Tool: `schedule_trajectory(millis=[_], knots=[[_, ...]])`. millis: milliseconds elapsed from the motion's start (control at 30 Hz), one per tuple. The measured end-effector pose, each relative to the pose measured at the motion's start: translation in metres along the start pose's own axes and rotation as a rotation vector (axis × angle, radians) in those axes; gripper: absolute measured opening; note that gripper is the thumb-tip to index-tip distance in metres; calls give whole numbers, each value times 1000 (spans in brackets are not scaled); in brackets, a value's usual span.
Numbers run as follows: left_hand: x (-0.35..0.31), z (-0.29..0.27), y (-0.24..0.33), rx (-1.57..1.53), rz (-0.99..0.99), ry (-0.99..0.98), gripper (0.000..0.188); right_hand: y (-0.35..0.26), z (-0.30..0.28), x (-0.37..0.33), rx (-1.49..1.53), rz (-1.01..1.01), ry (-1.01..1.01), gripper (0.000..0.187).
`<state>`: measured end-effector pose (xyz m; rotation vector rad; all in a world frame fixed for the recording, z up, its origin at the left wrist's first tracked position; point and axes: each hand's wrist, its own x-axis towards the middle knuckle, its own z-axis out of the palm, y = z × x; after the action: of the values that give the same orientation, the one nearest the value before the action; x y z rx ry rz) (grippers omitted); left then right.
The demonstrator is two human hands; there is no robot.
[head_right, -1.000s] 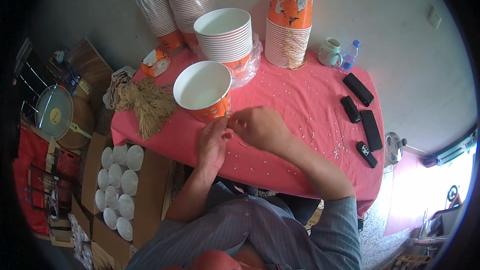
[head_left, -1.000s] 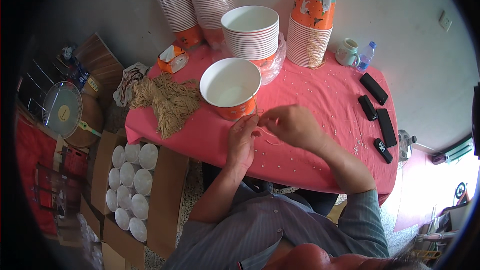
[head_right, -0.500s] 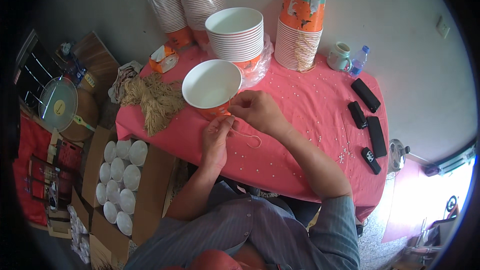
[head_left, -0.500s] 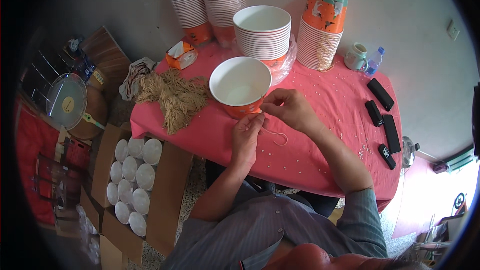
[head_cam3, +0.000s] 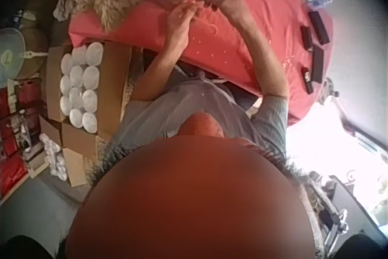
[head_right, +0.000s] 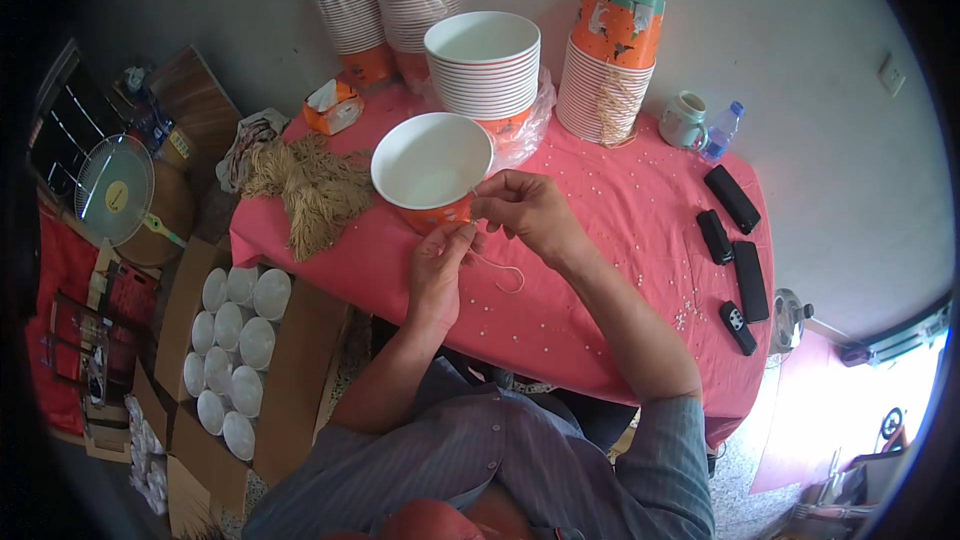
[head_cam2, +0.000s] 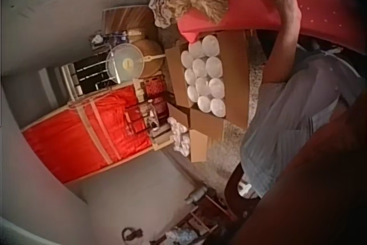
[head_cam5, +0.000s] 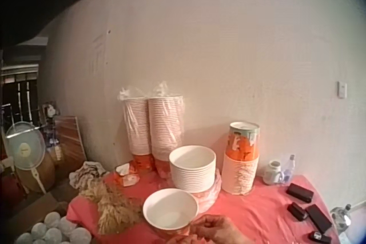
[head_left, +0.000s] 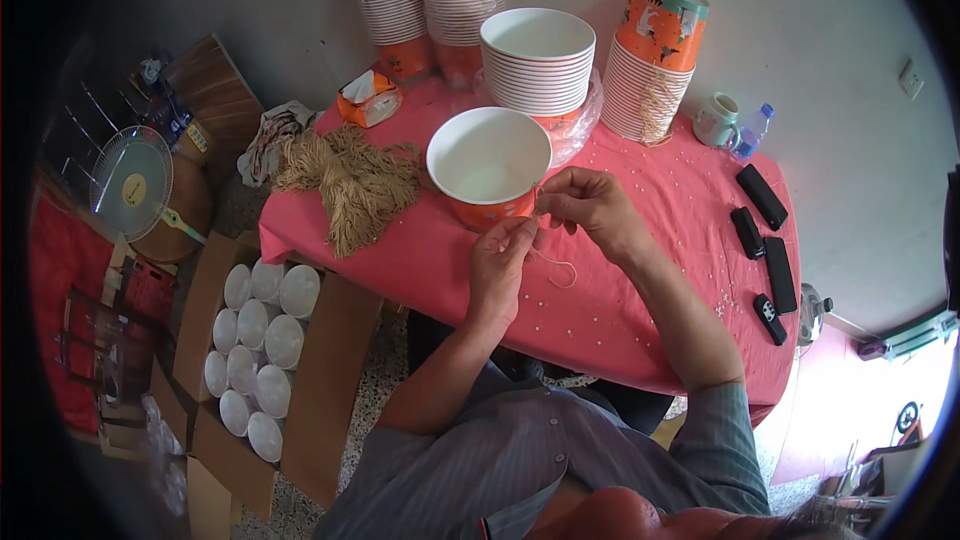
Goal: Thread a yellow elastic string through pre-punched holes in a decorative paper bowl.
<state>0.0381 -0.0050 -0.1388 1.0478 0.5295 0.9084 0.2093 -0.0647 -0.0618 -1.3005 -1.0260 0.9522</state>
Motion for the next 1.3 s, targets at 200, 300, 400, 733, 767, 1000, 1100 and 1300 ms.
schedule_trajectory(millis=[200,300,400,733,767,1000,1100,1300], knots=[[0,-3,-2,10,25,-9,22,1,1,0,-1,-24,33,11],[-2,0,2,-3,16,-6,19,6,-2,1,-19,-63,5,9],[-3,1,3,-12,12,1,17,4,1,0,77,-53,-41,8],[-4,-2,1,1,9,-5,17,-8,7,-6,7,3,-16,18],[-4,-2,1,2,8,-6,17,-8,7,-6,-19,10,-13,15],[-3,-1,1,-13,7,-14,18,1,1,-2,48,21,-36,25],[-3,-2,1,-19,7,-11,18,-1,0,-2,39,32,-45,32],[-5,2,5,-17,19,-4,16,-4,-1,-4,-94,68,-38,21]])
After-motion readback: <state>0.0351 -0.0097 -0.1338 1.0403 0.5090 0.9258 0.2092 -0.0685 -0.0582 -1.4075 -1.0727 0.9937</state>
